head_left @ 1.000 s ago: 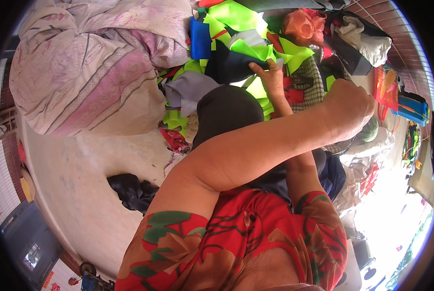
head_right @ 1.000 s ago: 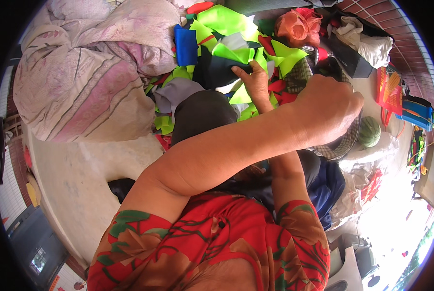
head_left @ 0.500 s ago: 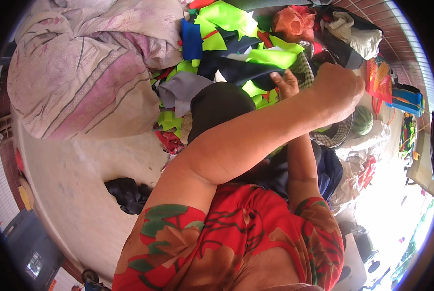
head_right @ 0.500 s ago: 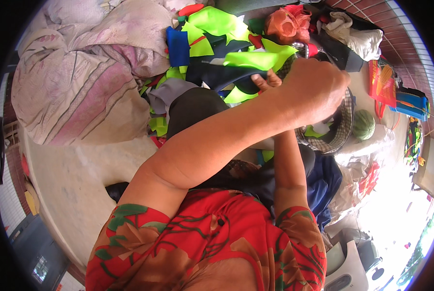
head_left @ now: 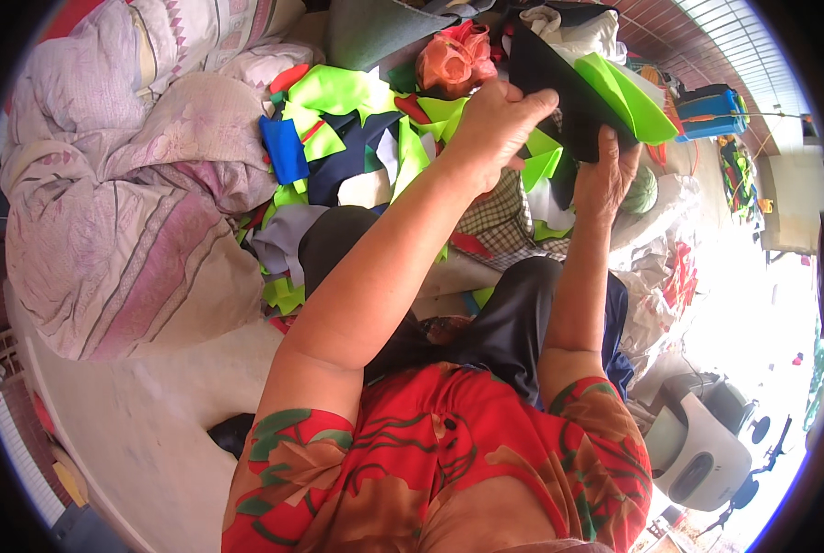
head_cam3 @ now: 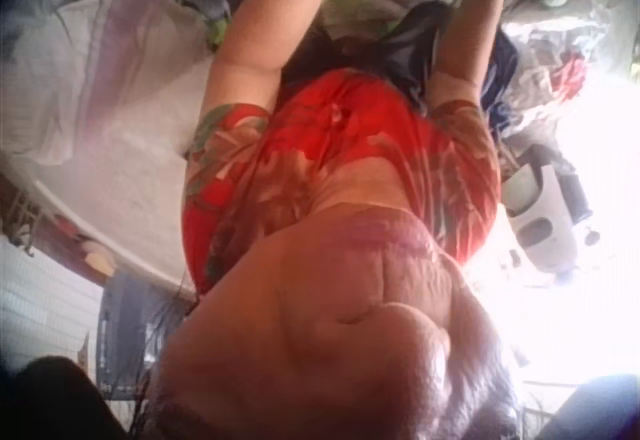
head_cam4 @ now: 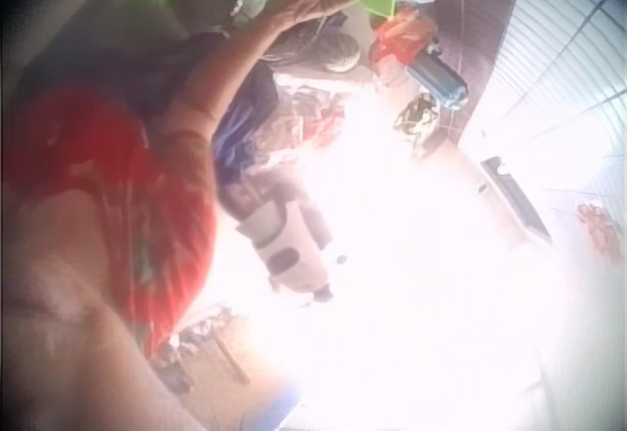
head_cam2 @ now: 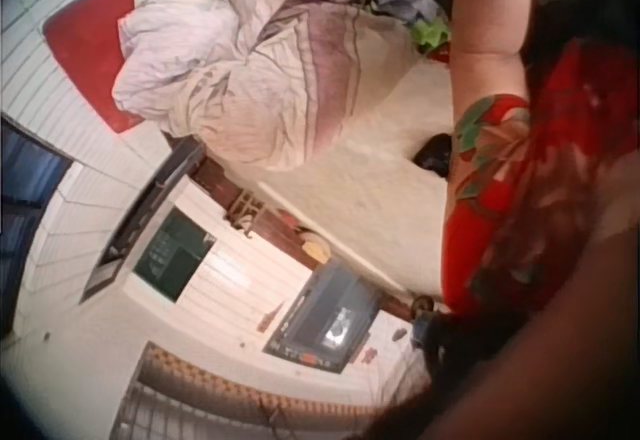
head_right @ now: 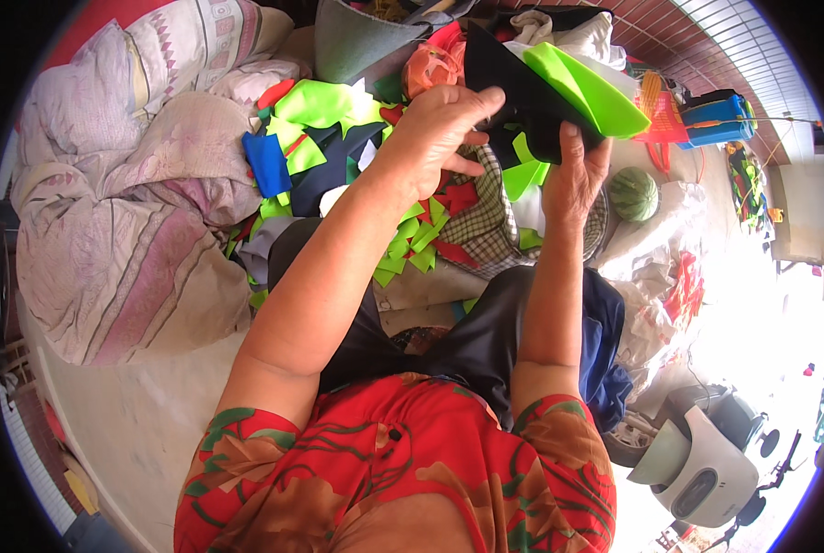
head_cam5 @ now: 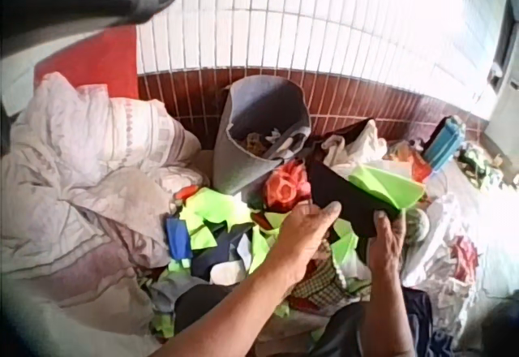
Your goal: The person sits on the floor and folds various pieces of colorful fabric by hand. They pick up individual pieces, fold them into smaller squares, and place them into a pile on their lap.
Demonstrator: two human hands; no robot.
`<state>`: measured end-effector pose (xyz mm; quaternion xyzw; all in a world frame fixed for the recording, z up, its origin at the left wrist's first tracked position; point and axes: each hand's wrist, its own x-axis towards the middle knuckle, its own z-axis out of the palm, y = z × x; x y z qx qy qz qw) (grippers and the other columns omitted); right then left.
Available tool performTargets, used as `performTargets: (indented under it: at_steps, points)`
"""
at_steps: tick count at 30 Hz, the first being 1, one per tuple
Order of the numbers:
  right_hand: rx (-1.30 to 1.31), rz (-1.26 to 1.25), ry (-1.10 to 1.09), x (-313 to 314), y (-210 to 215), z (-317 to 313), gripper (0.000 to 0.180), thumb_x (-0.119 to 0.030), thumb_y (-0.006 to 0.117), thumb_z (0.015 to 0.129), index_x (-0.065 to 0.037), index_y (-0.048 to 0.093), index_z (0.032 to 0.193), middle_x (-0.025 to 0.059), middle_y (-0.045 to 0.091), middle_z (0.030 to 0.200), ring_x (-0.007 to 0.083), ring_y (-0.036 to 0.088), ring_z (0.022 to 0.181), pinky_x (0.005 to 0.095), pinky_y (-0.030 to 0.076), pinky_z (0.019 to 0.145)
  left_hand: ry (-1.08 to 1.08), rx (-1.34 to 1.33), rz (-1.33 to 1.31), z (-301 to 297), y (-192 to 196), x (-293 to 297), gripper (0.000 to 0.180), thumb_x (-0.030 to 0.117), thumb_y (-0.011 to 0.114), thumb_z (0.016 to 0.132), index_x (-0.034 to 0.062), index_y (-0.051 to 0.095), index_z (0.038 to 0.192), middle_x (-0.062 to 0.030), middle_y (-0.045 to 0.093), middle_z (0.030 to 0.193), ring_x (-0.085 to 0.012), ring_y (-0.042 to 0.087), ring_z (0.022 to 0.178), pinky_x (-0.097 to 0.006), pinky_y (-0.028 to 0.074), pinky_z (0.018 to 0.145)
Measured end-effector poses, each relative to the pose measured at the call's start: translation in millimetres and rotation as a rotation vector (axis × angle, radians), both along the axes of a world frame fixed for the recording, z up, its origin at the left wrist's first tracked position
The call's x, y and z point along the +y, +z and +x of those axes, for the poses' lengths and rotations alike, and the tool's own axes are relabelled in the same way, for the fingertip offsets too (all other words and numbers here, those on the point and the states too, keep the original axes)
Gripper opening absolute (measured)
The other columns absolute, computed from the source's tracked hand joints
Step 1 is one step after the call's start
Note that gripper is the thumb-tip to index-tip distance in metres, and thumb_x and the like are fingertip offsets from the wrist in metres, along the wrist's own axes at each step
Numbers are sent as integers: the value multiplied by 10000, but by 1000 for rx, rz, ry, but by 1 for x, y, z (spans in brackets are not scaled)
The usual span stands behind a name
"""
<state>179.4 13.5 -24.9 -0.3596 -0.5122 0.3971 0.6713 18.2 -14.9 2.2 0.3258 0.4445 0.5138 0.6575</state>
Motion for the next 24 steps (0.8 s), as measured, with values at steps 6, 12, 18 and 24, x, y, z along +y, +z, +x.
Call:
performTargets:
  at_steps: [6, 12, 18, 24]
  points:
    - [-741, 196, -83, -27, 1, 6, 352, -5, 595, 767, 0, 547, 1117, 89, 590, 1069, 212, 554, 975, 315, 429, 863, -144, -681, 182, 0, 20, -6, 640, 558, 613, 787, 91, 477, 1202, -100, 524, 1175, -261, 551, 1056, -516, 511, 740]
    - [-792, 245, 134, -45, 5, 9, 487, -219, 740, 594, -28, 597, 1017, 136, 590, 1018, 302, 540, 1017, 368, 408, 879, -116, -851, 88, -7, -3, 2, 260, 195, 599, 838, 6, 584, 1016, -90, 629, 917, -191, 621, 820, -313, 515, 725]
    - [-136, 35, 240, -53, -1, -6, 1017, -648, 771, 532, 27, 452, 1222, 129, 520, 1171, 239, 496, 1074, 370, 391, 927, -44, -637, -19, -2, -3, 3, 223, -47, 589, 712, -91, 562, 928, -124, 620, 850, -205, 633, 716, -302, 521, 618]
    - [-246, -151, 42, -58, 8, -21, 646, -381, 697, 770, 12, 463, 1226, 102, 535, 1135, 195, 515, 1036, 335, 400, 922, 103, -356, 211, 9, -1, 1, 329, -78, 570, 701, -11, 570, 1023, -101, 619, 840, -184, 631, 739, -292, 512, 661]
